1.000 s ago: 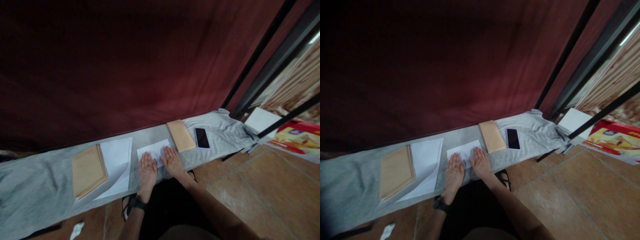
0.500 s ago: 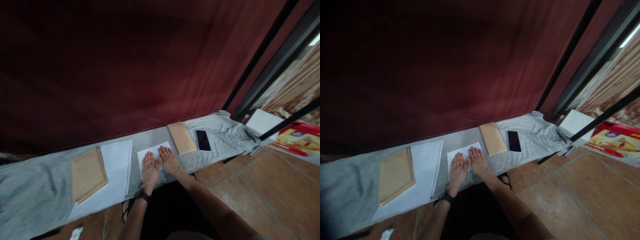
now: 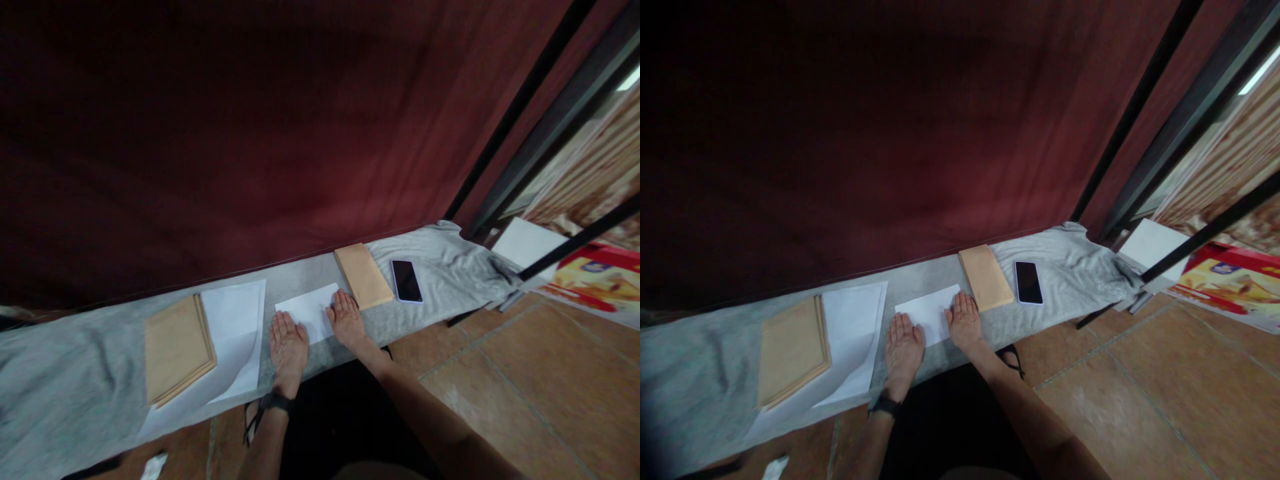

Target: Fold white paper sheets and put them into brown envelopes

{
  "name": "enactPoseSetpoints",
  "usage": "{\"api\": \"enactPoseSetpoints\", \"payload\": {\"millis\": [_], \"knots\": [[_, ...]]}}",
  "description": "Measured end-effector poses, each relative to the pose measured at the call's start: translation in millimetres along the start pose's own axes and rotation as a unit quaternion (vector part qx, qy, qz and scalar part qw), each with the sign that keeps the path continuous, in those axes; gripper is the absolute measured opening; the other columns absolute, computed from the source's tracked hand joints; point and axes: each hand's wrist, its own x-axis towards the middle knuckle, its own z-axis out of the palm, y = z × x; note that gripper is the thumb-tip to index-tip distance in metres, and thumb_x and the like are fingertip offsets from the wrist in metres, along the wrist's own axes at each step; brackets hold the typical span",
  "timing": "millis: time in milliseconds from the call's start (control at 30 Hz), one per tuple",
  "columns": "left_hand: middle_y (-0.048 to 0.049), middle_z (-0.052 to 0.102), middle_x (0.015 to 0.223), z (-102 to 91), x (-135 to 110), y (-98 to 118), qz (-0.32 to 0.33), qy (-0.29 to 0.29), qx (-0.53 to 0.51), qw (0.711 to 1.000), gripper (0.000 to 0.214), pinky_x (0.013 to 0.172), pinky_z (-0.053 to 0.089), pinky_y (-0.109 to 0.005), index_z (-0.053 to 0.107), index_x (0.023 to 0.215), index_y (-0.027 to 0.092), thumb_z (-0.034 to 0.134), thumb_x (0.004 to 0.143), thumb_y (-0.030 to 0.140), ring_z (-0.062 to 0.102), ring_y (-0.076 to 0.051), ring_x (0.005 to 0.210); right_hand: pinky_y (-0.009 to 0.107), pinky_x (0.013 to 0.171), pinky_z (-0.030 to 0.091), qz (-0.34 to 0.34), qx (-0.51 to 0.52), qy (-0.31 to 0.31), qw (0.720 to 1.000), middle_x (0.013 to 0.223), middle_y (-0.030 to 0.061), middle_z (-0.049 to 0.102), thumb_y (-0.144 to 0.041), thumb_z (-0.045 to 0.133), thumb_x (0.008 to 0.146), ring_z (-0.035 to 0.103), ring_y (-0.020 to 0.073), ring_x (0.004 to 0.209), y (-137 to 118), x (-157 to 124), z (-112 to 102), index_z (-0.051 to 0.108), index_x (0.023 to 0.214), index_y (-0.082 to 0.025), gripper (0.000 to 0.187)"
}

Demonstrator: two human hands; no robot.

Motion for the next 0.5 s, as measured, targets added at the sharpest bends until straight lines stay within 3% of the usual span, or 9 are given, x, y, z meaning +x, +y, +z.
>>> {"api": "enactPoseSetpoints", "payload": {"millis": [100,333,500], "knots": [[-0.0251,0.041,0.154,-2.0,0.7,2.3,0.014,0.002,0.0,1.0,0.061,0.12,0.028,-0.053,0.039,0.148,-0.002,0.034,0.095,0.026,0.032,-0.033,0.148,0.046,0.117,0.033,0.007,-0.002,-0.033,0.999,0.15,0.0225,0.046,-0.037,0.035,0.105,0.043,0.0298,0.141,-2.3,4.7,-6.1,0.045,0.147,-0.001,0.056],[-0.0197,0.045,0.153,4.9,16.9,17.9,0.144,-0.07,-0.022,0.987,0.055,0.122,0.028,-0.046,0.042,0.147,0.002,0.031,0.096,0.022,0.03,-0.026,0.149,0.043,0.118,0.032,-0.113,0.049,-0.085,0.989,0.154,0.0092,0.045,-0.034,0.035,0.106,0.039,0.0238,0.144,-17.0,21.8,-10.1,0.049,0.147,-0.016,0.047],[-0.02,0.042,0.155,9.9,28.0,17.6,0.172,-0.092,-0.02,0.981,0.055,0.122,0.027,-0.047,0.043,0.146,0.002,0.03,0.096,0.019,0.028,-0.026,0.15,0.044,0.118,0.031,-0.134,0.046,-0.103,0.985,0.152,0.0068,0.049,-0.036,0.036,0.106,0.041,0.0234,0.142,-20.8,31.0,-6.2,0.054,0.143,-0.02,0.044]]}}
